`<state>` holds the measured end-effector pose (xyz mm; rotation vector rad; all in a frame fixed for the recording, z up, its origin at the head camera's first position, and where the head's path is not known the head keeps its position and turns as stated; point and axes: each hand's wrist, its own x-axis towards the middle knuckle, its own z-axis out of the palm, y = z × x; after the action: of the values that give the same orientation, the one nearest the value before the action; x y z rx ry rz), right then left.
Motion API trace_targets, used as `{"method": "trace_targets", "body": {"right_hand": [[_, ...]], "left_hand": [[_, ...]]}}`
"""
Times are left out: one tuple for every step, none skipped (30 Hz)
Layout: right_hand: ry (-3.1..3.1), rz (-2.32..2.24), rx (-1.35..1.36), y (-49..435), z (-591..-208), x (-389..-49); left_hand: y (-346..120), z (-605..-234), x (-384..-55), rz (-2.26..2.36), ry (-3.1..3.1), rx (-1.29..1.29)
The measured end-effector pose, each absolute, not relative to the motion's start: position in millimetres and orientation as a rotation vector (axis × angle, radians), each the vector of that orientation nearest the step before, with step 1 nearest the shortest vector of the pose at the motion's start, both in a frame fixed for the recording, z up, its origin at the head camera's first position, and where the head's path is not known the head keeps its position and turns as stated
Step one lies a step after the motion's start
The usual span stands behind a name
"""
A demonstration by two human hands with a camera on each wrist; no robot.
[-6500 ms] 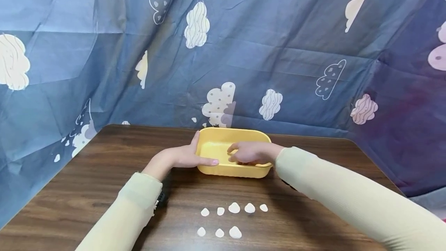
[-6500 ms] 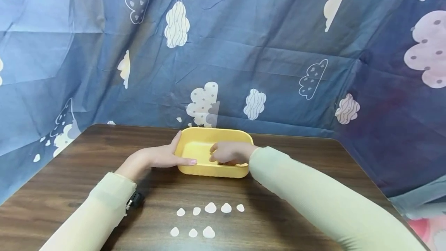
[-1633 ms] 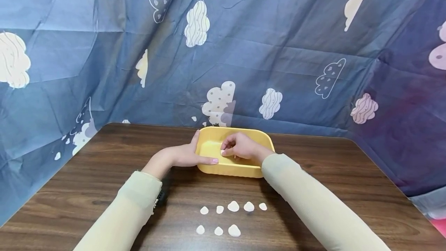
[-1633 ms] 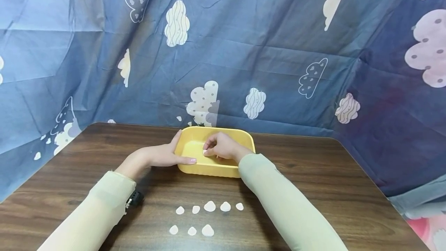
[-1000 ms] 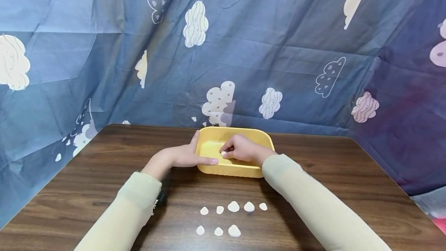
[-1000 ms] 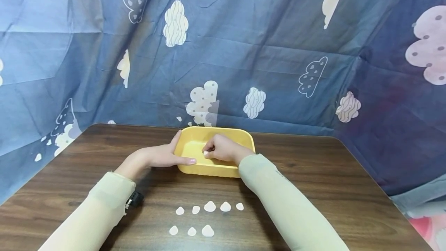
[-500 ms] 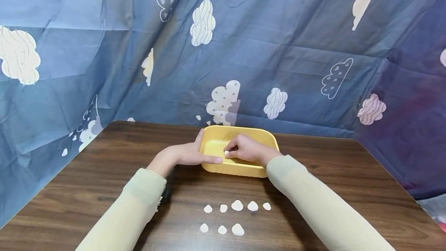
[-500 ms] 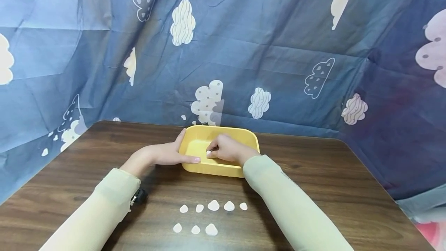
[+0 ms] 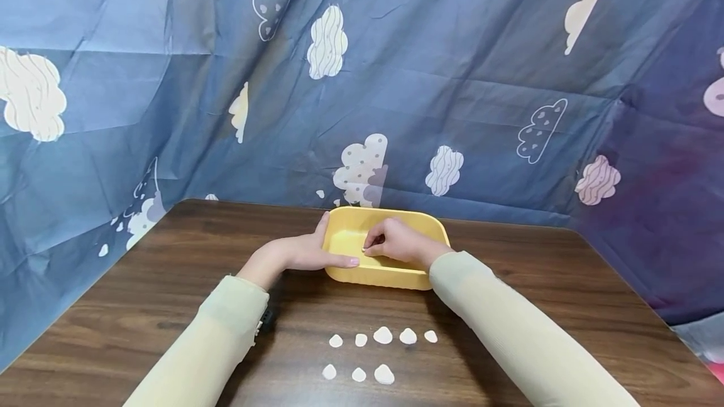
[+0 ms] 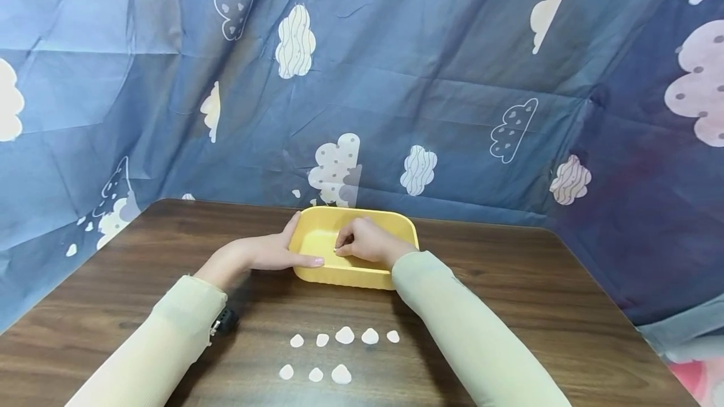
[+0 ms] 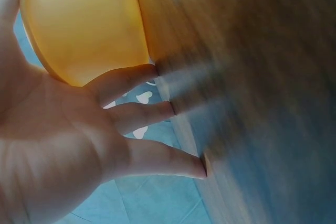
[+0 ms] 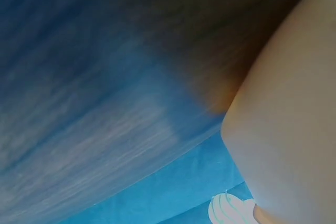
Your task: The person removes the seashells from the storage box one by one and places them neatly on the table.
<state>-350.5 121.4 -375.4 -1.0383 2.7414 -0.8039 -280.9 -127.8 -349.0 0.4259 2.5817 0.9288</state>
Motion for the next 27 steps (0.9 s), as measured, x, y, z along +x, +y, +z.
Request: {"method": "trace_targets", "body": {"right_hand": [[2.746, -0.811, -1.032, 121.6, -375.3, -350.3], [2.738, -0.833, -1.024, 121.9, -375.9, -350.8], [2.719, -0.866, -1.015, 122.3, -376.9, -351.6], [2.695, -0.905, -0.996, 122.7, -377.7, -352.0], [2.663, -0.952, -0.967, 123.0, -378.4, -352.4], [2.623, -1.004, -0.929, 123.3, -379.1, -352.5], [2.585, -1.055, -0.89, 123.6, -379.8, -352.8], [2.548, -1.102, -0.854, 123.9, -380.8, -353.5], [2.524, -1.132, -0.823, 123.9, -380.9, -353.6], [2.516, -1.144, -0.798, 123.7, -381.0, -353.7], [2.519, -1.144, -0.784, 123.4, -381.1, -354.2], [2.533, -1.13, -0.781, 123.2, -381.2, -354.6], [2.554, -1.109, -0.78, 123.0, -381.0, -354.8], [2.579, -1.083, -0.785, 122.8, -380.6, -354.8], [2.605, -1.053, -0.788, 122.8, -379.6, -354.5], [2.625, -1.029, -0.792, 122.8, -378.8, -354.1], [2.637, -1.011, -0.798, 123.1, -377.8, -353.8], [2.64, -1.004, -0.803, 123.5, -377.0, -353.6], [2.639, -1.001, -0.807, 124.0, -376.3, -353.6], [2.633, -1.004, -0.813, 124.7, -375.7, -353.8], [2.62, -1.01, -0.813, 125.2, -375.4, -354.3], [2.612, -1.011, -0.821, 125.6, -375.9, -354.8], [2.606, -1.006, -0.833, 126.0, -376.6, -355.6], [2.604, -0.993, -0.85, 126.1, -377.2, -356.2], [2.612, -0.969, -0.873, 126.3, -377.2, -356.8], [2.622, -0.941, -0.9, 126.3, -377.1, -357.4], [2.635, -0.91, -0.927, 126.0, -377.2, -357.9]], "left_hand": [[-127.5, -348.3, -280.6, 0.926, 2.583, 0.424], [-127.3, -348.0, -280.2, 0.922, 2.586, 0.42], [-127.3, -348.4, -280.4, 0.92, 2.586, 0.418], [-127.4, -349.0, -280.6, 0.917, 2.585, 0.416], [-127.3, -349.2, -280.6, 0.914, 2.586, 0.416], [-127.3, -349.3, -280.6, 0.915, 2.586, 0.416], [-127.2, -349.5, -280.9, 0.915, 2.587, 0.419], [-127.1, -349.6, -281.2, 0.916, 2.588, 0.422], [-127.1, -349.5, -281.5, 0.913, 2.591, 0.423], [-127.0, -348.9, -281.3, 0.911, 2.593, 0.422], [-127.0, -348.4, -281.1, 0.911, 2.595, 0.421], [-127.1, -348.3, -281.1, 0.91, 2.594, 0.419], [-127.1, -348.2, -281.1, 0.912, 2.593, 0.417], [-127.2, -348.0, -281.1, 0.912, 2.591, 0.416], [-127.3, -348.0, -281.1, 0.915, 2.589, 0.416], [-127.3, -348.0, -281.2, 0.918, 2.585, 0.416], [-127.3, -347.9, -281.4, 0.919, 2.583, 0.418], [-127.3, -348.1, -281.8, 0.917, 2.584, 0.42], [-127.4, -348.1, -281.9, 0.916, 2.585, 0.426], [-127.3, -347.8, -282.1, 0.91, 2.589, 0.429], [-127.2, -347.4, -282.1, 0.907, 2.592, 0.43], [-127.0, -347.7, -282.2, 0.902, 2.594, 0.431], [-126.9, -348.0, -282.1, 0.898, 2.596, 0.431], [-126.8, -348.1, -282.0, 0.896, 2.596, 0.43], [-126.5, -347.4, -281.8, 0.894, 2.595, 0.429], [-126.4, -347.1, -282.1, 0.89, 2.596, 0.425], [-126.4, -346.9, -282.2, 0.894, 2.594, 0.422]]}}
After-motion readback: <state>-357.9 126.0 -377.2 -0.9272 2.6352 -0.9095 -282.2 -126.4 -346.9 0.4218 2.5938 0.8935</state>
